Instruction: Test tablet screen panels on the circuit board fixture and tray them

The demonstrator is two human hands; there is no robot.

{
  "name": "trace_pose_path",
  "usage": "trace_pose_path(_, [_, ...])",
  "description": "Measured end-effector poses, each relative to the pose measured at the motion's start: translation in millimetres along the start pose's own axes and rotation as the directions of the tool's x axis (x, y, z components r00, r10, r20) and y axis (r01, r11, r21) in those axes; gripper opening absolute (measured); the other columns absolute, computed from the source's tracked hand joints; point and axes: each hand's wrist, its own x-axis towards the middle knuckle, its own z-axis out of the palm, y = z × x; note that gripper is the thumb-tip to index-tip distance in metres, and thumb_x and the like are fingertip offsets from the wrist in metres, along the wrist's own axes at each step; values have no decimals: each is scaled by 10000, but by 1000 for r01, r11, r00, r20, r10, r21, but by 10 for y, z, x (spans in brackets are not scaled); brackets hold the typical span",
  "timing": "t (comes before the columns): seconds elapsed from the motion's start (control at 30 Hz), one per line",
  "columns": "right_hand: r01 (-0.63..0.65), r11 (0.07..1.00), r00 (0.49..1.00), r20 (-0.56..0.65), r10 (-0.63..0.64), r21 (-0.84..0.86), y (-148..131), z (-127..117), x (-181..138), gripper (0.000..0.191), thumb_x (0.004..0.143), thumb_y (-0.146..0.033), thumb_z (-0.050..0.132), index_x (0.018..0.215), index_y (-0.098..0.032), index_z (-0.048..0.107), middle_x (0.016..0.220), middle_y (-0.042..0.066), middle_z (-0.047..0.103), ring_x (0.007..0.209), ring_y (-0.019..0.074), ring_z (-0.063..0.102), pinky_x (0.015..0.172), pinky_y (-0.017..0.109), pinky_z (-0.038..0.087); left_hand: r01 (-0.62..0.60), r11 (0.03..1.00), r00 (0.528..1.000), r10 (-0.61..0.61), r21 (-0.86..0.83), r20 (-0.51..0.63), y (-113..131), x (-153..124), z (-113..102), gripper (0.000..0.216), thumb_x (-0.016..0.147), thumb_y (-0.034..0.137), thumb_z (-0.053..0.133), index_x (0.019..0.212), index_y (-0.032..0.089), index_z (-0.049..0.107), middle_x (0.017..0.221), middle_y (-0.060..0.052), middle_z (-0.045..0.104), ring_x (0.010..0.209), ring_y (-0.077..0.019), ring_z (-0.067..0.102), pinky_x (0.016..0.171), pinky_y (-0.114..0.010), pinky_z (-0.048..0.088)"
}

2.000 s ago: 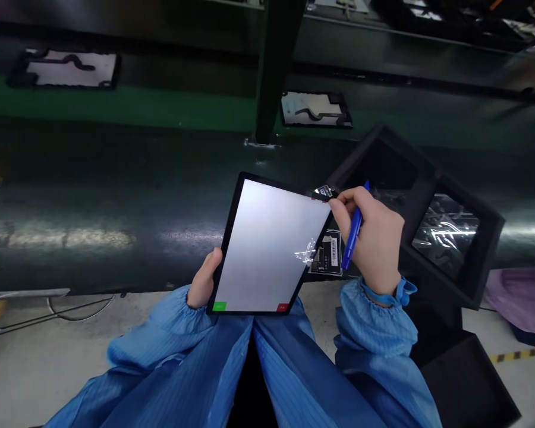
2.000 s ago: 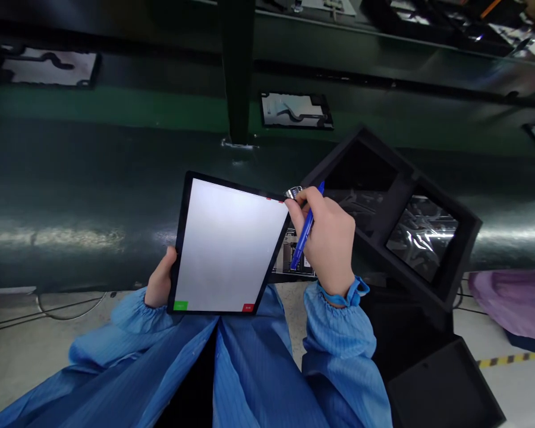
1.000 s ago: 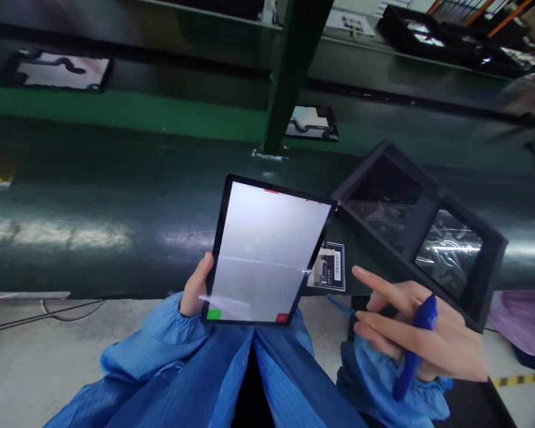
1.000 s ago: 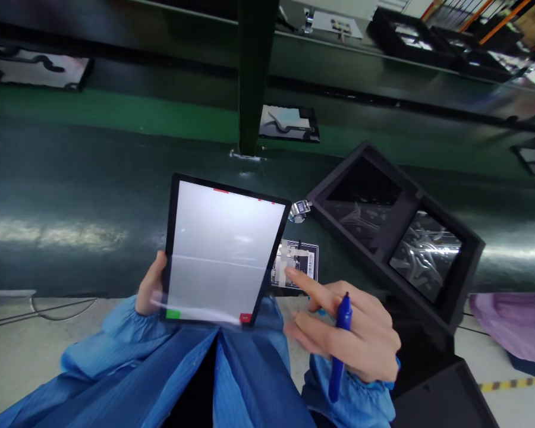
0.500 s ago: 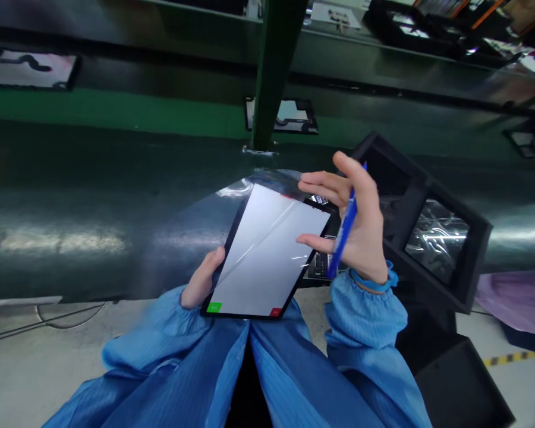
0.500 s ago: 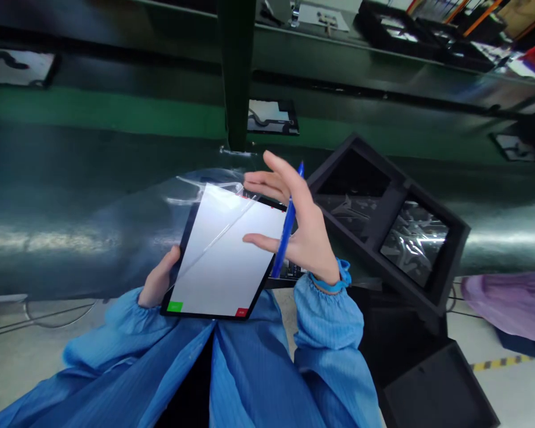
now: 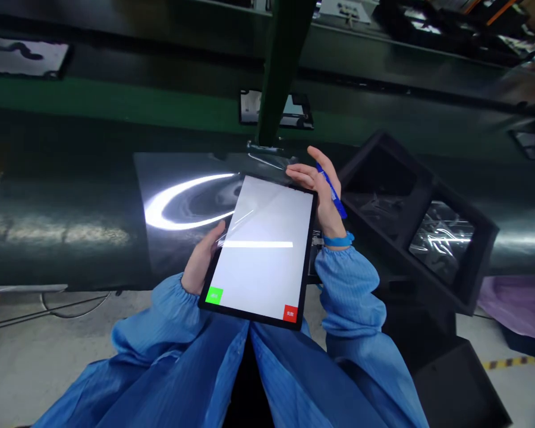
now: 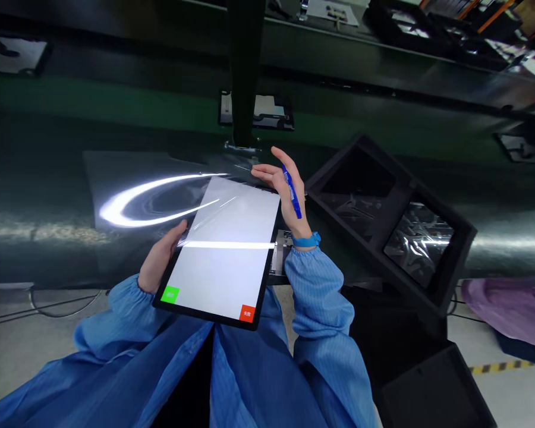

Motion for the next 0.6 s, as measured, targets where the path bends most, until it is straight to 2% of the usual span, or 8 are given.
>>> trace_pose_path(0.1, [-69,998,998,-1,69,10,126,25,32,590,914,-690,489,1369,-313,481,1197,47,725,1160,247,691,1124,508,473,42,999,999,-42,-11,-20,54,2,32,378,998,323,486,1223,113,706,940,-97,791,864,-288,764,825,-384,629])
trace_pose_path(0.17, [-91,996,996,-4,91,18,183,26,43,578,909,-693,491,1352,-321,493,1187,48,731,1160,251,691,1113,504,482,81,996,997,-81,-36,8,80,-20,73,404,1004,327,456,1254,113,690,960,-106,788,854,-292,763,830,-399,624])
trace_pose_path(0.37, [-130,989,991,9,130,67,224,10,40,499,939,-629,482,1316,-303,502,1168,40,731,1190,245,680,1139,492,459,171,980,985,-167,-102,47,116,-84,191,477,1020,349,368,1305,95,653,983,-123,780,901,-309,755,877,-435,598])
trace_pose_path(0.6, [-202,979,979,11,203,-27,229,3,59,681,855,-807,454,1323,-314,492,1190,27,730,1220,237,661,1112,418,491,208,975,978,-205,-74,48,134,-66,209,507,1005,374,370,1296,62,644,987,-151,769,944,-333,741,893,-468,585])
